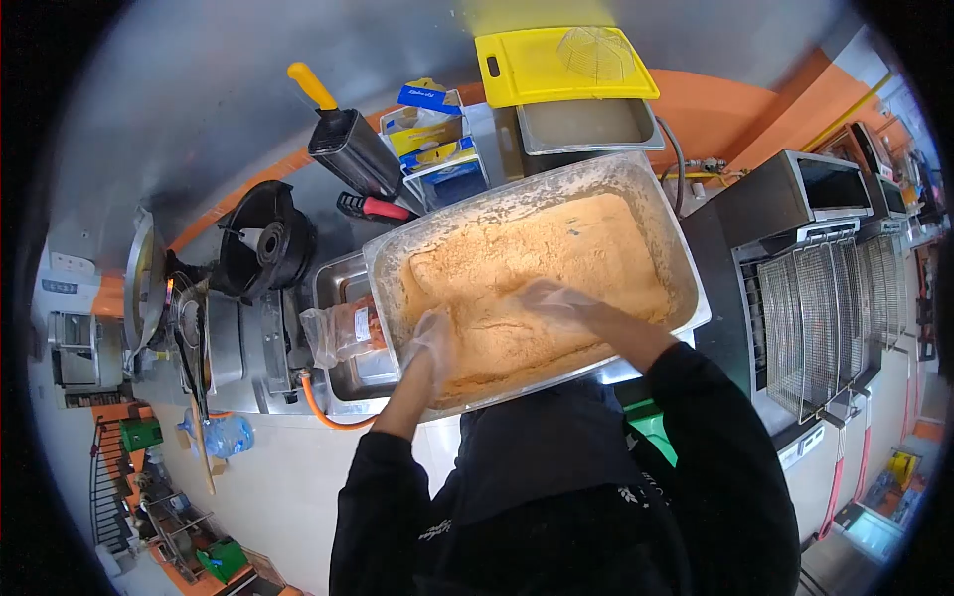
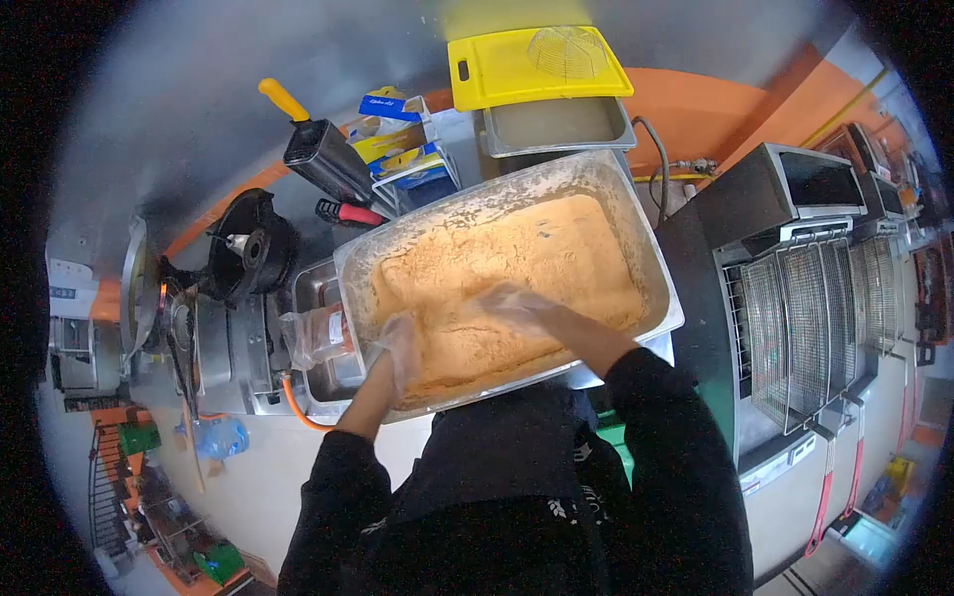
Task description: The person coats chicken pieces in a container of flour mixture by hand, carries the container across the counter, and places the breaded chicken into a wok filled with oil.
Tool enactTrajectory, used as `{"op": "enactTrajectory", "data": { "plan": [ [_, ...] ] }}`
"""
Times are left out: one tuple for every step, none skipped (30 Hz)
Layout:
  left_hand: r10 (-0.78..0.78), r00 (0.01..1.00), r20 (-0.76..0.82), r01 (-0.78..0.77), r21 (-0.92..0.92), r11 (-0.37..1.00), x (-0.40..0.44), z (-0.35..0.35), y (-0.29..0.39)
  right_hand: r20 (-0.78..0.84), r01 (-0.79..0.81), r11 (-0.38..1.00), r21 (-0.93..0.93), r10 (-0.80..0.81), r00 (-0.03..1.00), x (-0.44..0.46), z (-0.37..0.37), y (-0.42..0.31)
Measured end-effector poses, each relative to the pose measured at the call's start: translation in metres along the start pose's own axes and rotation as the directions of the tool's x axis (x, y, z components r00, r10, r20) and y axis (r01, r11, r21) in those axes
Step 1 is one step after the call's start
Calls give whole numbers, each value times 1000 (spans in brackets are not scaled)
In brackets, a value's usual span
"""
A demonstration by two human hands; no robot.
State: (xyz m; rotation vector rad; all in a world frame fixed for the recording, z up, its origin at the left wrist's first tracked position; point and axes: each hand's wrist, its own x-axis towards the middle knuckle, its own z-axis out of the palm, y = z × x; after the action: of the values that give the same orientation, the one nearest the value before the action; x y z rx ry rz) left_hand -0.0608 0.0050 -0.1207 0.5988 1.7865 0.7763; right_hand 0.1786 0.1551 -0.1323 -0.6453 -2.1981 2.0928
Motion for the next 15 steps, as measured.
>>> {"op": "enactTrajectory", "data": {
  "plan": [
    [-5,998,-63,5,5,1000,3,11,2,-36,13,987,158,-7,999,2,7,-15],
    [0,993,-117,-3,-24,1000,2,20,5,-69,24,948,318,-2,998,10,24,-33],
    [19,986,-163,-28,-53,998,1,25,10,-101,40,882,470,9,995,16,36,-52],
    [47,976,-212,-64,-77,995,-2,24,16,-113,-104,967,233,133,985,19,33,-76],
    [86,962,-258,-113,-92,989,-7,19,21,-153,-252,967,-17,247,957,24,25,-104],
    [114,951,-289,-151,-107,983,-12,13,27,-220,-388,884,-261,337,915,27,16,-127],
    [122,944,-308,-164,-116,979,-14,7,30,-259,-220,966,-138,179,949,17,5,-139],
    [99,945,-313,-142,-117,983,-11,0,30,-311,-36,999,-19,29,950,4,-8,-140],
    [43,955,-294,-80,-115,990,-2,-6,27,-343,-194,976,-97,150,927,17,-31,-105],
    [19,958,-287,-49,-97,994,8,-11,24,-388,-346,923,-169,260,884,37,-51,-64],
    [4,958,-286,-26,-72,997,22,-13,24,-383,-225,974,20,215,898,41,-54,-47],
    [15,954,-300,-33,-54,998,32,-13,25,-386,-91,974,208,168,907,45,-56,-36],
    [21,949,-314,-33,-32,999,40,-11,28,-405,28,929,370,134,905,52,-52,-27],
    [33,942,-334,-41,-18,999,47,-8,31,-422,147,844,515,101,901,59,-47,-17],
    [49,934,-354,-57,-13,998,50,-3,36,-446,242,745,621,82,891,75,-33,-11]
  ]
}}
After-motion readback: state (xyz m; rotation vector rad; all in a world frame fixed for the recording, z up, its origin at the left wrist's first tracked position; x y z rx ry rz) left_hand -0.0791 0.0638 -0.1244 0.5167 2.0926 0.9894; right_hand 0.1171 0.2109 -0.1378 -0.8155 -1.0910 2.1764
